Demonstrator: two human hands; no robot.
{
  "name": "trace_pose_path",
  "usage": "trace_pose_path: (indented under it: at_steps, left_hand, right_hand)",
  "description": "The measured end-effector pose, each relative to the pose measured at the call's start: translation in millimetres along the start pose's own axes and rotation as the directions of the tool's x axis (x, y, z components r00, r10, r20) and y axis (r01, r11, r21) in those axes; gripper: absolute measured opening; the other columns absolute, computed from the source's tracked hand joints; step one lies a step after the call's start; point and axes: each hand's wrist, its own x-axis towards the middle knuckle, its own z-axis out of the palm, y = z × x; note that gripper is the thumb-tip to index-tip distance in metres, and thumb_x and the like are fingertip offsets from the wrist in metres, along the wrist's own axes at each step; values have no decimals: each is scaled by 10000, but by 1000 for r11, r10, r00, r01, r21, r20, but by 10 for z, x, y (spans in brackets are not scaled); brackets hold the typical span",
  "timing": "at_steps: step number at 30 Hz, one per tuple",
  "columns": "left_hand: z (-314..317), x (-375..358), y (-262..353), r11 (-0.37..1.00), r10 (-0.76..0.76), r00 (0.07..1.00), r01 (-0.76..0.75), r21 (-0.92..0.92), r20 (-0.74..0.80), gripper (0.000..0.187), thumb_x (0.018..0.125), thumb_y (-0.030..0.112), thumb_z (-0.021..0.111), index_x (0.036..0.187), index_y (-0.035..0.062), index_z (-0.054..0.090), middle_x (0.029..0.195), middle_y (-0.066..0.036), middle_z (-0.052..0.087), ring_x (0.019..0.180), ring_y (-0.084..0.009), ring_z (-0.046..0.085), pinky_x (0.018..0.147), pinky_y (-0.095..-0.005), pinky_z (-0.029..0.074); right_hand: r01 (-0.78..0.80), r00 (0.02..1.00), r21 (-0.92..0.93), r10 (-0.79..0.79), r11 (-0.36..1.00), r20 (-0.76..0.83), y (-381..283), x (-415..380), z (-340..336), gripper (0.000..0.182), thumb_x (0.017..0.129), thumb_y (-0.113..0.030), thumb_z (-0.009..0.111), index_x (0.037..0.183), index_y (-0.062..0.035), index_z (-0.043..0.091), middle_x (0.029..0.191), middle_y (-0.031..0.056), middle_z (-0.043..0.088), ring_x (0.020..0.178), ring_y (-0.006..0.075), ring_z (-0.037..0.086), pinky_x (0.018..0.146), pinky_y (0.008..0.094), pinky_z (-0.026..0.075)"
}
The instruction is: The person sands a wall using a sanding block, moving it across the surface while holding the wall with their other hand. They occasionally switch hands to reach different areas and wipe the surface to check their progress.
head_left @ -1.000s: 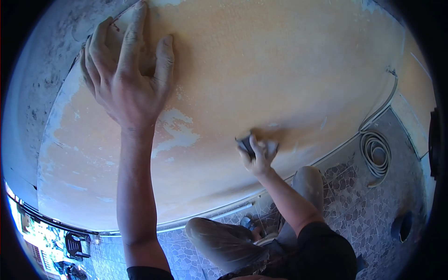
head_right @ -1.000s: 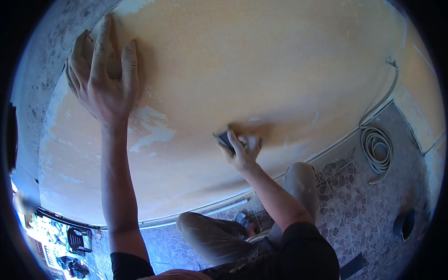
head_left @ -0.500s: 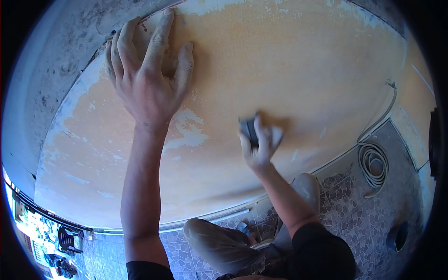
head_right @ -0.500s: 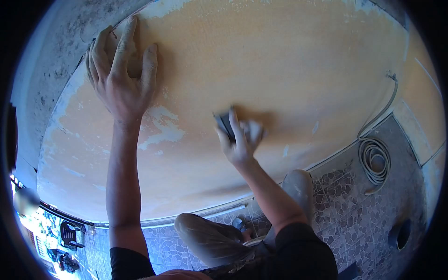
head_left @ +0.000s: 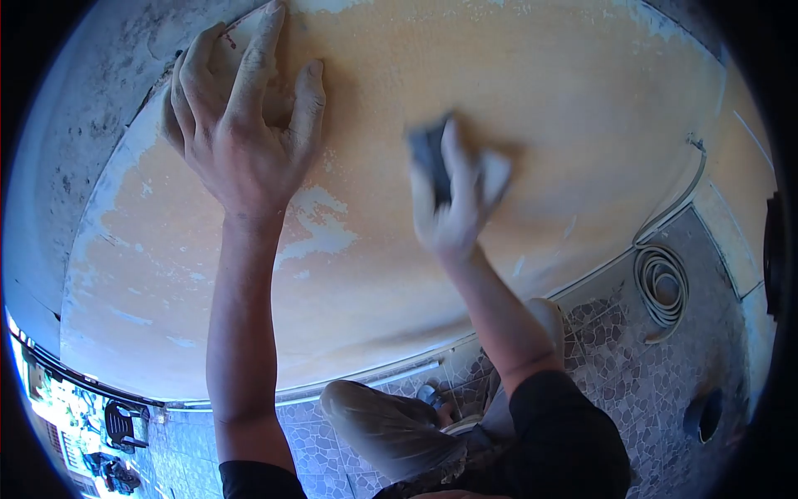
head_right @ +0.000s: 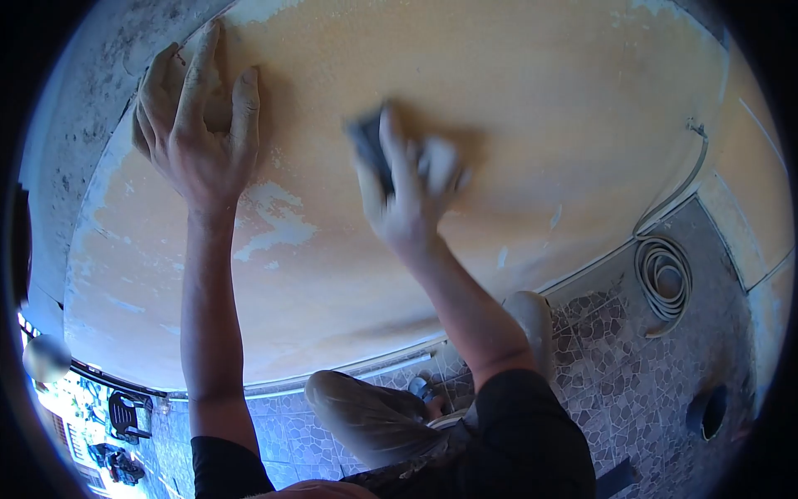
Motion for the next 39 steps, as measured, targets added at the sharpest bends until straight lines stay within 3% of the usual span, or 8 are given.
trace_pose_path:
  at_steps: [3,9,18,23,25,28,33,39]
  left_hand:
    - [41,-11,0,1000,7,1000,-7,0,-11,512,838,468,744,1326,317,699,1363,-124,558,1270,-328,523,1102,-502,313]
    - [14,-7,9,996,-10,999,7,93,31,500,897,521,700,1354,319,685,1371,-79,569,1278,-263,541,1062,-493,320]
    - [53,-19,-166,988,86,993,-95,-118,-78,500,876,505,709,1334,304,695,1344,-135,600,1222,-325,580,1009,-514,371]
    - [7,-29,-171,981,131,991,-133,141,22,487,940,521,659,1360,275,678,1419,-92,578,1281,-292,564,1029,-524,425]
    - [-6,-51,-154,982,114,992,-121,144,52,489,942,525,654,1361,275,678,1424,-88,577,1283,-288,564,1034,-522,415]
    - [-67,-35,-156,975,114,991,-126,184,75,491,944,538,645,1361,279,677,1431,-88,573,1287,-287,561,1033,-532,418]
    - [14,-9,-248,944,169,981,-188,270,95,495,938,564,642,1350,291,682,1408,-110,587,1293,-306,553,990,-561,490]
    - [70,24,-531,957,283,957,-286,48,61,516,932,607,632,1333,287,692,1374,-129,608,1284,-306,555,967,-556,528]
  right_hand:
    - [116,982,-1,-114,993,148,471,-1310,-482,485,897,-245,793,1303,-12,664,1004,132,663,997,283,497,843,398,412]
    - [-612,729,122,617,781,-295,896,-371,-487,486,993,-218,711,1404,-1,568,1088,129,619,876,180,612,728,321,520]
    - [42,954,122,-76,992,288,13,-1810,-502,549,830,-202,805,1365,-199,680,1025,13,544,903,232,475,834,419,331]
    - [-452,892,41,452,891,6,482,-902,-484,524,954,-233,747,1430,-91,579,1060,90,544,970,281,507,854,426,402]
    - [-628,660,365,719,687,-217,338,-652,-306,515,969,-230,729,1417,-36,565,1097,130,538,979,307,509,802,419,437]
    - [-349,936,45,351,936,-31,169,-1442,-322,507,910,-212,782,1360,-47,619,1135,159,478,979,271,457,814,401,410]
    - [-151,966,-43,156,988,207,280,-1812,-816,548,892,-134,765,1382,15,568,1009,140,589,907,274,474,822,425,372]
    - [-152,988,29,153,988,-19,432,-457,-393,463,930,-146,743,1327,55,613,917,112,606,858,259,469,743,405,402]
